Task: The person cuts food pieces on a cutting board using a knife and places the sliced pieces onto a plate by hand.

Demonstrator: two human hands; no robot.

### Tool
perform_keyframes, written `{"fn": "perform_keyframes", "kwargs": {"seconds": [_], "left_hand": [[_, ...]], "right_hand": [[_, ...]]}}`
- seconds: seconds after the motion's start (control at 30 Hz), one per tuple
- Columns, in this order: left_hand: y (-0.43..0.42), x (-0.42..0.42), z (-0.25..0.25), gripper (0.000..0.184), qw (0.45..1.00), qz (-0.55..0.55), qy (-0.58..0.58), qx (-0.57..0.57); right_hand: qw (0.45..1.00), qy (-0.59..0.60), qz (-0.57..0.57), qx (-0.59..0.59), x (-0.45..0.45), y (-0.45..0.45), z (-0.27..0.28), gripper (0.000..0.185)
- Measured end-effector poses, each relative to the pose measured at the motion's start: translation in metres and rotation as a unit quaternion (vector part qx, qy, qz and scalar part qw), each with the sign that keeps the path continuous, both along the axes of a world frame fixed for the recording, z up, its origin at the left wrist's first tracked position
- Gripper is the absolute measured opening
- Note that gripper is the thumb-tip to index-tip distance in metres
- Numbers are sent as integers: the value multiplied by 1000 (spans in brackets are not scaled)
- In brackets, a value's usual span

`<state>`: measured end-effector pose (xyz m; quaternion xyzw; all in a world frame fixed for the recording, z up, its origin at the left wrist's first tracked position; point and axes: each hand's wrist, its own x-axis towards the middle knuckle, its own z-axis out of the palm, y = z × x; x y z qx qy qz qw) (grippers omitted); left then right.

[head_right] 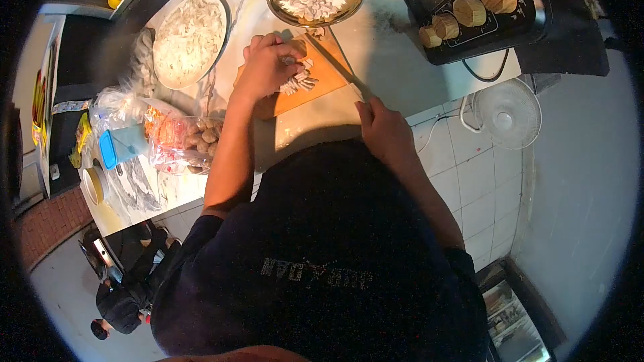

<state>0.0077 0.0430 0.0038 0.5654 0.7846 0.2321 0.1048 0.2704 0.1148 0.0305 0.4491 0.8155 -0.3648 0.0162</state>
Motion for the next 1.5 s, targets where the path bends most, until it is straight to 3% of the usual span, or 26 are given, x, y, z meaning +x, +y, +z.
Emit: {"fn": "perform_keyframes", "kwargs": {"seconds": [0.07,0.23,0.57,0.67,1.0,1.07,1.1,1.13,1.23,1.37,1.47,1.5], "left_hand": [[1,1,-2,26,1000,-8,15,8],[7,1,-3,25,996,-81,9,38],[17,-2,-7,16,995,-79,-57,11],[18,-3,-7,16,996,-72,-60,4],[59,-50,8,19,979,68,-73,176],[61,-56,17,22,983,69,30,169],[60,-56,19,21,980,66,29,187],[55,-59,19,21,980,67,28,185],[32,-67,13,25,990,-6,-136,45],[5,-43,8,18,990,-7,-111,-87],[-3,-23,7,19,997,18,-14,-71],[-3,-22,4,15,997,19,-31,-64]], "right_hand": [[998,-51,-21,-32,-1,4,10,40],[998,-45,-40,-10,8,9,4,43],[997,-34,-58,-40,10,6,6,43],[997,-13,-57,-39,12,6,5,42],[997,5,-69,-37,14,9,2,42],[997,-1,-70,-43,14,10,1,42],[997,-2,-70,-44,15,10,0,42],[997,9,-69,-40,15,9,-1,43],[996,27,-69,-48,13,8,-2,43],[995,22,-67,-64,8,9,-2,44],[996,17,-54,-62,4,11,-1,45],[997,17,-52,-62,3,11,0,45]]}}
